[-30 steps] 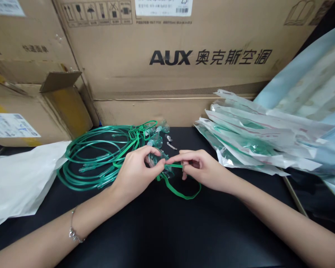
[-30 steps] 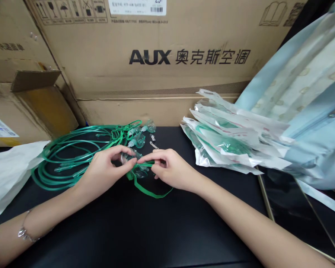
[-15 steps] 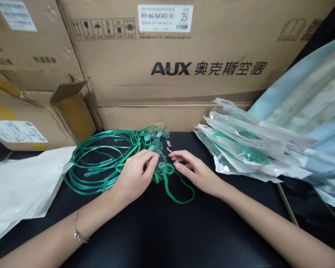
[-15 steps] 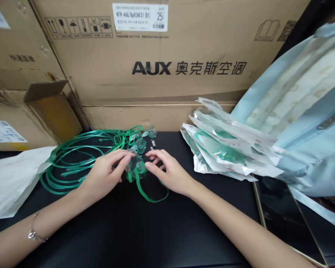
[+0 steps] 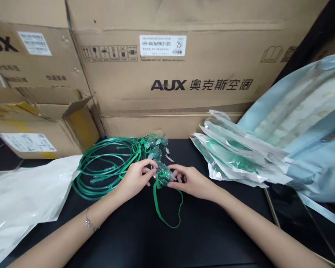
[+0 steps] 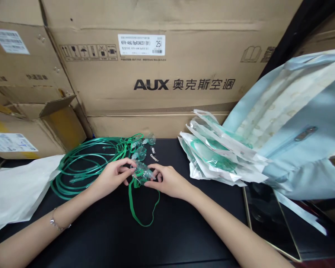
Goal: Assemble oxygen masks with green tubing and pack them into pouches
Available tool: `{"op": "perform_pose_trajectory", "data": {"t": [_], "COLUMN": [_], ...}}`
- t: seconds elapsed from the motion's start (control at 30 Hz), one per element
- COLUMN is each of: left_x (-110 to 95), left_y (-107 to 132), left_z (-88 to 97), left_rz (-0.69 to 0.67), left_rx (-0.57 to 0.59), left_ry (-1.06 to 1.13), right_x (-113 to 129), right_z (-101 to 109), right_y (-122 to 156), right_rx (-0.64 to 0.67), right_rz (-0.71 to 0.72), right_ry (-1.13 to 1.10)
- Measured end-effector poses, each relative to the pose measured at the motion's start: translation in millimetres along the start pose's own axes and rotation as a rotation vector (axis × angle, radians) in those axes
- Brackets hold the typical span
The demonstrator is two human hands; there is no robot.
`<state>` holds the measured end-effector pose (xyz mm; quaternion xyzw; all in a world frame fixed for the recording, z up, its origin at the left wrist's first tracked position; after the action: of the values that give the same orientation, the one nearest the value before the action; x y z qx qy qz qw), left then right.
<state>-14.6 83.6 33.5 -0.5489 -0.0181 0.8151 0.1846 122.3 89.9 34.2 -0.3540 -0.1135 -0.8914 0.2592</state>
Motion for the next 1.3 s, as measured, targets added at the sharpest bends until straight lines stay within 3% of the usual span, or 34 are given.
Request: {"op": "perform_pose_trajectory", "data": {"t": [0.2, 0.43, 0.53, 0.63, 0.73, 0.83, 1.03, 1.3], "left_x": [9, 8, -6, -27, -24, -11, 0, 4], "left_y": [0, -4, 3, 24, 52, 69, 70, 69], "left_z": [3.9, -1.3, 4.4, 5.9, -3.1, -10.3, -20.8, -20.6], "left_rz": [0.039, -0.021, -0.115, -0.292, -0.348, -0.343, -0.374, -0.329], "left_rx": [-0.082, -0.040, -0.045, 0.015, 0.208, 0.329, 0.399, 0.419], "left_ry": [0.054, -0.136, -0.331, -0.675, -0.860, -0.916, -0.882, -0.881], "right_x": [-14, -11, -6, 2, -2, -17, -26, -24], "right_z": [4, -1, 10, 19, 9, -2, -10, -10], "right_y": [-2, -3, 6, 25, 47, 59, 58, 58], "right_rx": [-0.204, -0.194, -0.230, -0.270, -0.146, -0.036, -0.013, -0.004], "right_rz": [-0.088, -0.132, -0.161, -0.045, 0.116, 0.125, 0.108, 0.091], "right_ry": [0.162, 0.221, 0.305, 0.436, 0.505, 0.521, 0.493, 0.520]}}
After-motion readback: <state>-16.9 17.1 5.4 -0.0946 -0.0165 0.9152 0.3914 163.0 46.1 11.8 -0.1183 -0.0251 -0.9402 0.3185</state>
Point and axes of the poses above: each hand's wrist, its own y-axis away from the middle knuckle, its own z-axis out of the back of the hand, x = y × z, the point moved 8 cm from there along -y, towards the middle knuckle, and after that the axes turned 7 degrees about -z, right-handed, at the moved point
